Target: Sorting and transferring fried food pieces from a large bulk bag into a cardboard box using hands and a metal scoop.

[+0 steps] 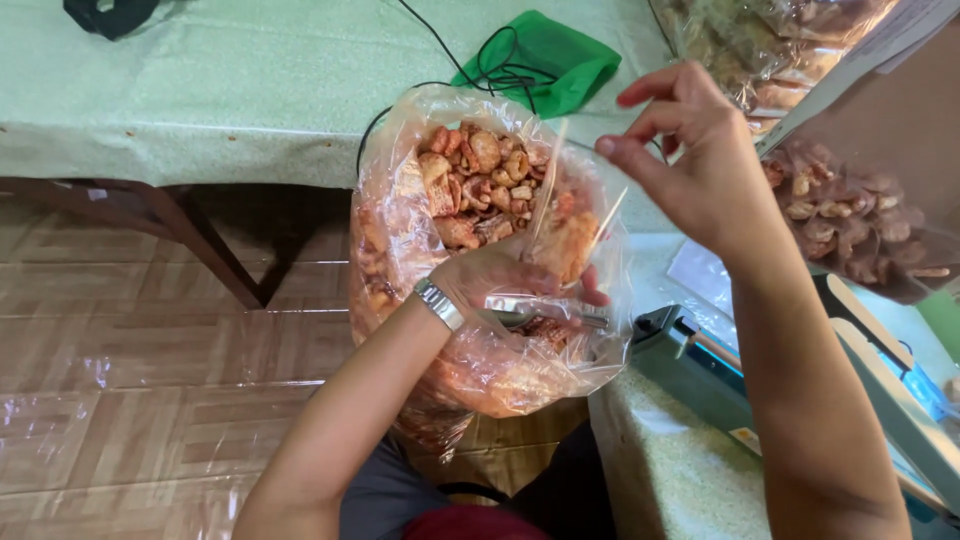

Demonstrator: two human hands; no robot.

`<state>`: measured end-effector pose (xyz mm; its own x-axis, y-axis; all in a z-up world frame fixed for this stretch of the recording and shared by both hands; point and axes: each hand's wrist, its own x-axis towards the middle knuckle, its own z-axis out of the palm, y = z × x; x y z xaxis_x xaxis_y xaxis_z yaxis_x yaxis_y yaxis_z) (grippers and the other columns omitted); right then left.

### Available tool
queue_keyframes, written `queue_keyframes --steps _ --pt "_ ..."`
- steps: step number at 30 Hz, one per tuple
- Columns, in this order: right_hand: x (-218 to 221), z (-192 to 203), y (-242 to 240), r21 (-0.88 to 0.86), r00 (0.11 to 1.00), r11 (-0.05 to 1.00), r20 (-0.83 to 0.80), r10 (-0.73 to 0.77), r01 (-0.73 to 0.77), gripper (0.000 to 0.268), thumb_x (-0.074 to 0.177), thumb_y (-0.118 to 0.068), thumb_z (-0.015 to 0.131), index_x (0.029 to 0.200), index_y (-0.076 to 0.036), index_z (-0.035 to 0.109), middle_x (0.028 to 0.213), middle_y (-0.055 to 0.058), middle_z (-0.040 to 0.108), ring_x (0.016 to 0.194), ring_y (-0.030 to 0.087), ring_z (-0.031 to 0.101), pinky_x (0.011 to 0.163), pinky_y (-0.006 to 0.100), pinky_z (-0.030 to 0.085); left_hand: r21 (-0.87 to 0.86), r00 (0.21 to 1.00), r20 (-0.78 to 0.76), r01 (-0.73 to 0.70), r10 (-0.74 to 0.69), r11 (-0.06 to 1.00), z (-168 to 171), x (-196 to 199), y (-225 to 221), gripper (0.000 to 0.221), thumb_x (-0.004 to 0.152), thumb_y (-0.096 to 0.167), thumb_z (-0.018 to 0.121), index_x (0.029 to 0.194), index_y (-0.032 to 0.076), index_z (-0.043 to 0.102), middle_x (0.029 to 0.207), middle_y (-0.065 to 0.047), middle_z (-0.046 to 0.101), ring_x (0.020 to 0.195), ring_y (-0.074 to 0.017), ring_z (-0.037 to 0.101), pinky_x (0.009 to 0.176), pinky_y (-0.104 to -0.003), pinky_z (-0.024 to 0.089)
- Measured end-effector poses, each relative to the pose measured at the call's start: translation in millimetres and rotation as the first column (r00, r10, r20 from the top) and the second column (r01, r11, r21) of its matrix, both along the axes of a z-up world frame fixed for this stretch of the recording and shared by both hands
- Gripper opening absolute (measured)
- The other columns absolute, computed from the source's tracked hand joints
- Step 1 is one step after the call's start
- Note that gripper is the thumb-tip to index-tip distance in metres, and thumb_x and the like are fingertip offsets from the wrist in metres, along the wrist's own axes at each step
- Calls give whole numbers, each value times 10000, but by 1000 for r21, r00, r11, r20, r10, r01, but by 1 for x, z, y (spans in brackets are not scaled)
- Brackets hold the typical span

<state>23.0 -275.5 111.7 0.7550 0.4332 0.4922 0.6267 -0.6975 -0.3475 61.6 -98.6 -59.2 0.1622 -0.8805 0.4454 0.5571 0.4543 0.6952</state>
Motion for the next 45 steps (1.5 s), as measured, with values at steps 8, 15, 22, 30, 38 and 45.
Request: queue_keyframes --steps 8,15,22,30,38,45 --pt "33 -89 -35 255 982 965 -187 -21 69 217 1007 -17 501 1192 42 599 952 205 656 759 262 559 712 374 476 75 552 249 -830 795 553 0 -15 36 583 692 120 865 1188 26 574 1010 -112 663 902 -238 678 701 -352 642" --pt "87 -209 -37 -423 878 877 -299 -373 229 149 870 -27 582 948 -6 707 797 185 688 743 365 696 720 456 558 209 410 263 -908 873 363 -16 -30 55 690 611 39 896 1210 37 553 1021 -81 693 909 -167 674 784 -298 609" --pt "89 -217 -35 -545 869 838 -405 -285 21 445 783 -301 690 1178 -119 594 1109 170 540 941 458 624 821 529 546 129 836 -110 -524 538 842 -17 -32 50 949 750 486 780 1451 30 332 1199 -200 624 1095 -284 639 796 -304 626" --pt "87 -227 -35 -598 888 791 -288 -358 125 313 857 -351 567 964 -64 634 1185 158 452 1105 514 523 933 485 502 55 842 138 -532 521 845 -32 -19 37 693 788 321 799 1326 15 489 1170 -201 635 1089 -299 638 765 -342 621" --pt "2 -21 -33 132 961 954 -33 276 -269 118 900 -25 662 1013 -52 641 1414 218 452 1350 303 423 1180 445 376 299 386 835 -916 391 266 11 -20 42 1062 607 508 772 1443 38 317 1548 -156 287 1429 -282 271 1135 -403 235" --pt "4 -1 -9 -249 845 831 -358 398 -497 280 880 -206 585 1130 -162 702 1433 240 443 1283 365 491 1011 479 405 285 438 827 -867 353 408 45 -35 25 707 617 516 738 1186 136 562 1100 -44 636 989 -188 625 822 -283 480"
